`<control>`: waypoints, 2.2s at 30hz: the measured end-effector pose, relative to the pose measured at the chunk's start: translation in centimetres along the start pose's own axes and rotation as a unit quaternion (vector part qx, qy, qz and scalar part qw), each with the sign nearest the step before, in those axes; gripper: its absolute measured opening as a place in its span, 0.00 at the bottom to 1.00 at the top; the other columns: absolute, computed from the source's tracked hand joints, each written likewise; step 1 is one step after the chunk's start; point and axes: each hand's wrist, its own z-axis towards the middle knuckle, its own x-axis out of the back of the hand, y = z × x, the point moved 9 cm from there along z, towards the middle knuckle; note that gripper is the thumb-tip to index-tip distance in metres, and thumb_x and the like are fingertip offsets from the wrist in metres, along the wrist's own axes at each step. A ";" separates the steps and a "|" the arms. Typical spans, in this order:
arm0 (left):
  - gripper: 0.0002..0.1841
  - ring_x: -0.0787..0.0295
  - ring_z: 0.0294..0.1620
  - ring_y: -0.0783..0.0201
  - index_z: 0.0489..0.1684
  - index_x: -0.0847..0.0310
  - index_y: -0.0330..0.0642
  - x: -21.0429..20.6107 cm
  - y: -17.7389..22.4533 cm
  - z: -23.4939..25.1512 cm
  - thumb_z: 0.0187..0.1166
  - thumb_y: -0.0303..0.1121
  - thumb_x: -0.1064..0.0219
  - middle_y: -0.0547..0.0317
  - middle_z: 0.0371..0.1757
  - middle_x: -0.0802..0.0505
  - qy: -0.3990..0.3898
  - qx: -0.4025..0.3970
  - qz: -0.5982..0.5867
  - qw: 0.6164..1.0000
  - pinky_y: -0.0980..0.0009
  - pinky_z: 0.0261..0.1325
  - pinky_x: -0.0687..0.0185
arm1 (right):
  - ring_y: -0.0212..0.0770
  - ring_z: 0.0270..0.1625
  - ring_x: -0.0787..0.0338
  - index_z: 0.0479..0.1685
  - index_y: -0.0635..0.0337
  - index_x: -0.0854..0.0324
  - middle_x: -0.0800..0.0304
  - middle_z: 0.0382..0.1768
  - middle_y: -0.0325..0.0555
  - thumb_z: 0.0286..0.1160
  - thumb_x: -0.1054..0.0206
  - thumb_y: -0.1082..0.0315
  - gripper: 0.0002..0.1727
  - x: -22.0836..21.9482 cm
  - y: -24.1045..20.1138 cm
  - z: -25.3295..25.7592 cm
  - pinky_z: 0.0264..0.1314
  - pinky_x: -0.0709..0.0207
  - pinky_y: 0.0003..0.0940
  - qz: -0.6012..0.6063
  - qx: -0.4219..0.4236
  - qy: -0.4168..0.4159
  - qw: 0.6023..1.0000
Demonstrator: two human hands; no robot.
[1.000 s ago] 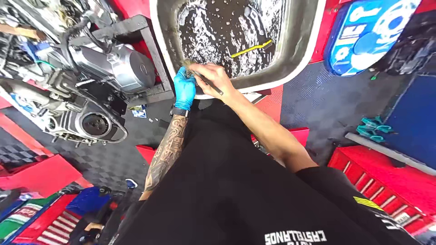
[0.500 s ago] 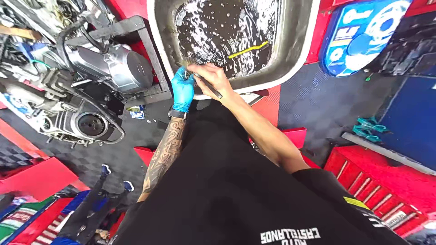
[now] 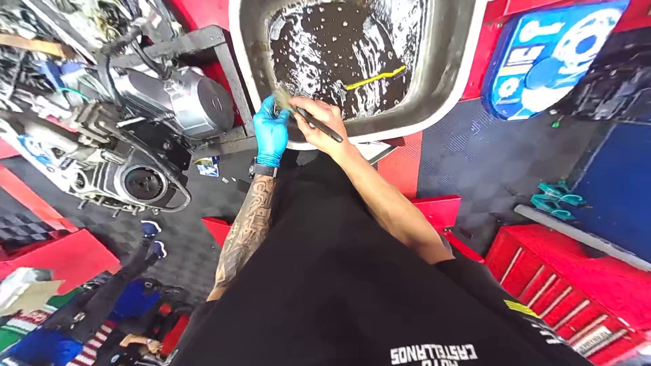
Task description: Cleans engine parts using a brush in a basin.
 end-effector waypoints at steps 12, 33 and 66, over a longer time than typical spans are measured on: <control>0.17 0.08 0.61 0.66 0.63 0.10 0.42 -0.2 0.4 0.4 0.78 0.24 0.36 0.54 0.58 0.05 -0.078 -0.024 0.178 0.981 0.65 0.71 0.15 | 0.44 0.50 0.04 0.61 0.58 0.09 0.02 0.50 0.49 0.76 0.33 0.71 0.16 1.8 2.8 0.5 0.61 0.12 0.45 -0.040 0.048 -0.070 0.996; 0.14 0.07 0.58 0.71 0.54 0.06 0.46 -0.6 4.0 2.4 0.77 0.25 0.34 0.59 0.54 0.03 -0.214 -0.105 0.255 0.937 0.68 0.70 0.16 | 0.44 0.48 0.05 0.61 0.56 0.09 0.03 0.48 0.48 0.78 0.35 0.69 0.16 3.2 4.1 -1.1 0.60 0.13 0.44 -0.030 0.043 -0.119 0.992; 0.13 0.08 0.59 0.65 0.56 0.09 0.46 -0.3 1.5 0.8 0.76 0.26 0.27 0.57 0.58 0.05 -0.129 -0.054 0.184 0.973 0.61 0.67 0.13 | 0.63 0.55 0.07 0.65 0.61 0.20 0.07 0.50 0.61 0.63 0.26 0.59 0.29 9.8 20.6 -2.5 0.53 0.17 0.67 -0.244 -0.553 0.122 0.787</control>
